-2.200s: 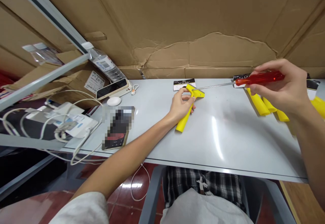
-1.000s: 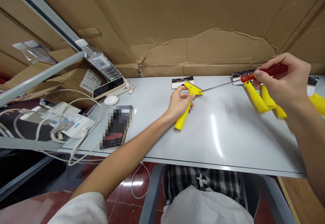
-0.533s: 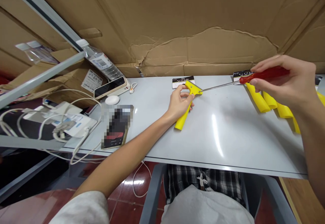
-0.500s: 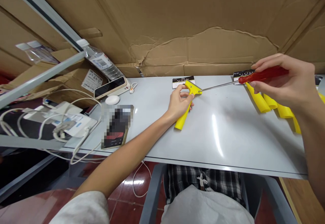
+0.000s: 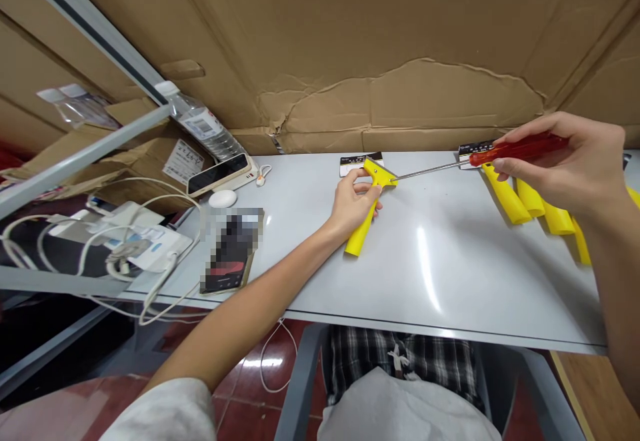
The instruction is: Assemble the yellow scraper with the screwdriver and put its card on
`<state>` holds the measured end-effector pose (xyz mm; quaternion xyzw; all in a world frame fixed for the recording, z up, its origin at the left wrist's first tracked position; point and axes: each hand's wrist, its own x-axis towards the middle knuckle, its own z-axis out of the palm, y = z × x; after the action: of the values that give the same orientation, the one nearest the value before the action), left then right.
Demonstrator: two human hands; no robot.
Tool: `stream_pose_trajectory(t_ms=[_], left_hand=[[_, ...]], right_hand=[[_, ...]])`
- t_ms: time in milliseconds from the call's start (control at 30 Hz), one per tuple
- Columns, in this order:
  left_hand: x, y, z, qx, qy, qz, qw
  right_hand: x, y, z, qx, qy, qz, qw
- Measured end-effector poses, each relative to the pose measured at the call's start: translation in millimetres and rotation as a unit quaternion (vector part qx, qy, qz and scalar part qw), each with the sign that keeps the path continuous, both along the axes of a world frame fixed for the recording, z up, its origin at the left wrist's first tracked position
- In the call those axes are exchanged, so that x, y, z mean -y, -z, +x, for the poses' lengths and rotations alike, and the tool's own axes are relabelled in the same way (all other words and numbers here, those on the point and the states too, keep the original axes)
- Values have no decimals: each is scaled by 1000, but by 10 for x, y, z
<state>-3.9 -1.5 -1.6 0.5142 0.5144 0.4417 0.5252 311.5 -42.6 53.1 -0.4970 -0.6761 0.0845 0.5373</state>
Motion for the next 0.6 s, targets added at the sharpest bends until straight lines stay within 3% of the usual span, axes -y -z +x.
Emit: stream_pose_trajectory(t_ms=[233, 600], left_hand=[[-14, -23, -4, 6, -12, -27, 1000], [18, 4, -3, -19, 1, -3, 1000]], right_hand=[[10, -30, -102, -60, -43, 99, 992], [-13, 60, -200, -70, -61, 27, 995]])
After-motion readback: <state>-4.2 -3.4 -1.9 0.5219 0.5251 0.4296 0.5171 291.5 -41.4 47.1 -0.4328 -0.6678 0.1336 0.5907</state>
